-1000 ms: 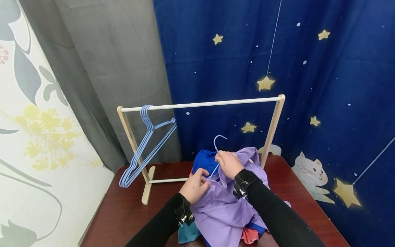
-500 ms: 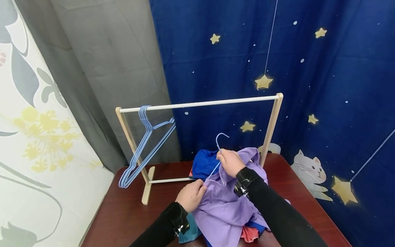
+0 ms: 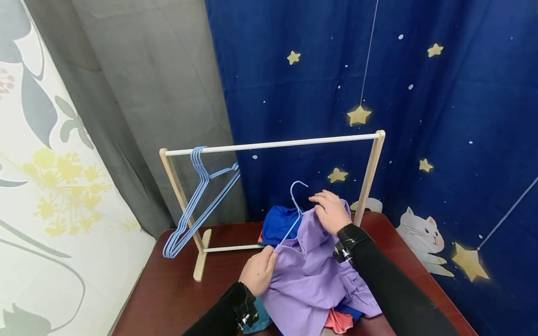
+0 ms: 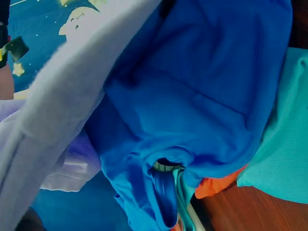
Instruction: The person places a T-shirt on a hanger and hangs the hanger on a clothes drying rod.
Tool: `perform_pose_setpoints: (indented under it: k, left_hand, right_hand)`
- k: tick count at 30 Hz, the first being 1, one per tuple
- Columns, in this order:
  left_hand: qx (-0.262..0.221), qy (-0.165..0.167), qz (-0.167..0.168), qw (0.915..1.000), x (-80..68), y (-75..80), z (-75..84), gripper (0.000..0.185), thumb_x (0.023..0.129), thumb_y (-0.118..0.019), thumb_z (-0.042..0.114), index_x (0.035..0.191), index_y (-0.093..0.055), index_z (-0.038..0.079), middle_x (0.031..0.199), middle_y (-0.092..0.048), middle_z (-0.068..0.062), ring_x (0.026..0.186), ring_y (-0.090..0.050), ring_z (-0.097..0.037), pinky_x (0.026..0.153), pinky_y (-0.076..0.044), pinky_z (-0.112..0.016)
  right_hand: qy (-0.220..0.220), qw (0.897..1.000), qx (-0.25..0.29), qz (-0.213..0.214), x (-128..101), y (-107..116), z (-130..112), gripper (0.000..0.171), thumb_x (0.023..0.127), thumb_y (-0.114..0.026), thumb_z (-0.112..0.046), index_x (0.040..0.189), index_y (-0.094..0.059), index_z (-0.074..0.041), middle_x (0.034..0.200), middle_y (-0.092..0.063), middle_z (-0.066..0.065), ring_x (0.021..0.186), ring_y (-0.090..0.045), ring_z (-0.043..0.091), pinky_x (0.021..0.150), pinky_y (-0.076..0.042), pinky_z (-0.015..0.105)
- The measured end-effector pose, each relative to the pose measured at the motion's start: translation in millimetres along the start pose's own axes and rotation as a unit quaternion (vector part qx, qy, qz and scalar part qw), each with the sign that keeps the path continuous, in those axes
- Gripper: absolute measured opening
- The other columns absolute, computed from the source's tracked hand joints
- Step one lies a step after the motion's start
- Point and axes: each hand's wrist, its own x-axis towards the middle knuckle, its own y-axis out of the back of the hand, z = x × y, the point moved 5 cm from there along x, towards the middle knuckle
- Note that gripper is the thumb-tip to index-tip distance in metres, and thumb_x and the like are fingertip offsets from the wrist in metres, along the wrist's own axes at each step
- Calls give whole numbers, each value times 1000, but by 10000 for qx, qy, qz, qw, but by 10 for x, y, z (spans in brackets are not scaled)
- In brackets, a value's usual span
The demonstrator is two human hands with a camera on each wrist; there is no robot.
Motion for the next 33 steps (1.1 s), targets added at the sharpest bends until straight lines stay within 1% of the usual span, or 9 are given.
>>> perform_pose_setpoints:
  k: [3,5,7,10,14,19,23,29,33]
  left_hand:
    - [-118,-85,134,9998,-26,35,-4,25,109,-45,31,86,-47,20,66,-36,8,63,-46,-11,58,-38,-28]
    - [-151,-109,208,9996,-48,53,-27,25,109,-45,31,86,-47,20,66,-37,9,63,-46,-10,59,-38,-27]
    - [-179,-129,285,9994,-66,74,-44,25,109,-46,30,85,-48,20,66,-38,9,63,-46,-10,58,-38,-27]
    - [-185,-157,374,9990,-85,99,-71,26,108,-46,29,85,-48,20,66,-38,9,63,-46,-9,58,-38,-27]
    - [-274,-201,460,9984,-105,128,-94,26,108,-47,28,83,-47,20,66,-36,9,63,-45,-9,58,-37,-26]
    - [-375,-216,544,9976,-132,159,-120,26,107,-49,25,82,-48,21,66,-36,10,62,-44,-8,57,-36,-25]
    - [-403,-250,607,9970,-151,174,-129,24,107,-51,22,83,-50,22,67,-38,11,63,-45,-8,58,-37,-25]
    - [-497,-315,732,9956,-158,209,-114,23,106,-52,19,83,-51,22,66,-38,12,62,-45,-6,57,-37,-24]
    - [-520,-306,890,9942,-159,237,-118,25,105,-53,17,81,-51,22,65,-36,13,60,-43,-6,55,-35,-23]
  right_hand:
    - [-20,9998,-198,-23,-32,34,140,22,99,-56,-9,110,-75,-6,123,-66,19,138,-40,43,115,-21,57]
    - [-5,9996,-280,-63,-52,32,191,19,100,-58,-10,104,-76,-7,117,-68,16,133,-45,43,113,-23,58]
    - [-13,9994,-320,-112,-60,30,224,17,101,-58,-10,101,-75,-7,112,-68,15,128,-49,43,112,-26,57]
    - [-55,9992,-367,-148,-41,41,251,17,102,-57,-12,101,-73,-8,110,-68,14,120,-53,42,108,-31,55]
    - [-276,9987,-417,-5,1,96,312,19,104,-53,-13,103,-72,-7,111,-67,15,118,-54,43,104,-36,55]
    - [-562,9972,-443,229,34,189,419,22,105,-51,-13,107,-70,-3,114,-66,20,117,-52,46,102,-36,57]
    - [-758,9953,-479,364,36,263,484,23,105,-50,-16,108,-69,-4,115,-66,20,117,-51,45,101,-37,57]
    - [-752,9939,-695,412,5,307,544,24,105,-50,-17,107,-70,-4,114,-65,21,113,-53,44,98,-39,56]
    - [-784,9939,-608,480,-40,319,594,23,105,-49,-15,105,-70,-4,112,-65,21,112,-55,43,96,-40,56]
